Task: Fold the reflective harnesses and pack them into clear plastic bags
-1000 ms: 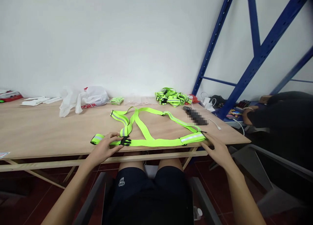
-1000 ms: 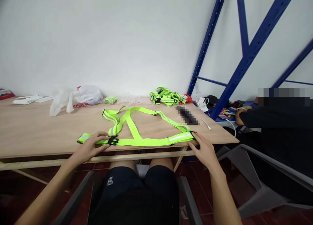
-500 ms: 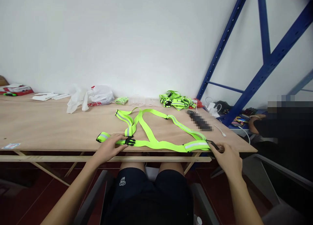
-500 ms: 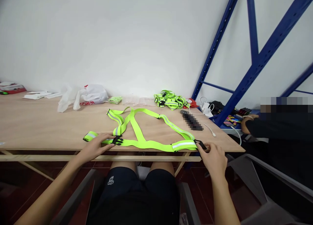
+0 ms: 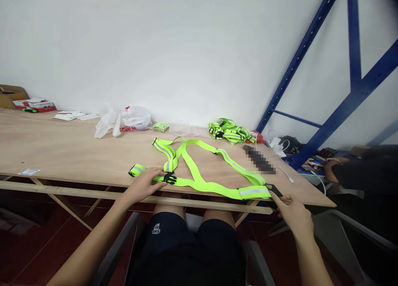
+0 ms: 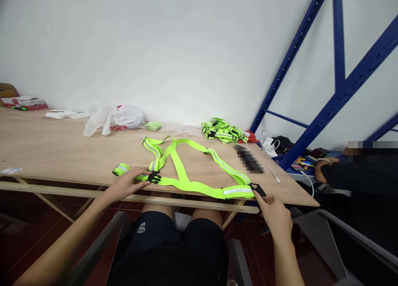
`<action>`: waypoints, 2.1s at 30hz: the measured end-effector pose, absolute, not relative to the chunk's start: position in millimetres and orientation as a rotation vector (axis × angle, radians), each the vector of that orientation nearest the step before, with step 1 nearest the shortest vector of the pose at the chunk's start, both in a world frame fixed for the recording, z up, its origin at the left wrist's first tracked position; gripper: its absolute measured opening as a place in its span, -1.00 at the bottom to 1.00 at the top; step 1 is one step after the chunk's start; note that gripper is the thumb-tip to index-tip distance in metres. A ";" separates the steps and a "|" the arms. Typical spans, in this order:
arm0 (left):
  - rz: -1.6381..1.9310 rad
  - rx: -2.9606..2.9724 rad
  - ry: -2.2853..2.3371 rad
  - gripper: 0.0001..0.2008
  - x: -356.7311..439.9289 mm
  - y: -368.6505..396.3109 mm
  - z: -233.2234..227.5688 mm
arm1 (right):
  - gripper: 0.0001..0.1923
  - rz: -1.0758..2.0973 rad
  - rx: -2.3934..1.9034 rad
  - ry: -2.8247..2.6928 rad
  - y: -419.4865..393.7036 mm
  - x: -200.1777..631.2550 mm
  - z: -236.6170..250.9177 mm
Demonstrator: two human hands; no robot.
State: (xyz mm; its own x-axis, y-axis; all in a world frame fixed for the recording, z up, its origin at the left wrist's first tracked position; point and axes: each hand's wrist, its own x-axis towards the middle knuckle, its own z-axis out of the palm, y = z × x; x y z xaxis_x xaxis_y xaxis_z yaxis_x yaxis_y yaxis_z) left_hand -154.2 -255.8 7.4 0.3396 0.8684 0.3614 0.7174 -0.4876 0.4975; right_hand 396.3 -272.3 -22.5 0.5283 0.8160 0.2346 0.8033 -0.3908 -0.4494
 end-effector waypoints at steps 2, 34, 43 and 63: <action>0.871 2.356 1.427 -0.63 -153.9 -256.0 7.7 | -0.47 0.114 -2.276 -1.260 -271.7 391.7 -17.9; 0.828 2.474 1.433 -0.79 -97.1 -228.9 12.8 | -0.79 -0.509 -2.068 -1.607 -179.0 368.0 108.4; 0.841 2.480 1.487 -0.76 -95.3 -236.0 14.5 | -0.71 -0.619 -1.149 -2.395 -202.9 190.4 42.0; 1.360 2.629 1.381 -0.80 -75.0 -247.0 23.6 | -0.41 0.562 -1.401 -2.152 -236.6 312.4 34.8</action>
State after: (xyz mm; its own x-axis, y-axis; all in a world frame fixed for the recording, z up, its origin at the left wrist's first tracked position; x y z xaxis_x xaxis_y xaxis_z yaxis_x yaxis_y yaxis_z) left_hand -75.0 -247.0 23.6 0.2988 0.6260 0.7203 0.7296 -0.6364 0.2504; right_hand 312.4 -236.6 34.8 -0.3396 0.9215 0.1885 0.7117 0.3828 -0.5890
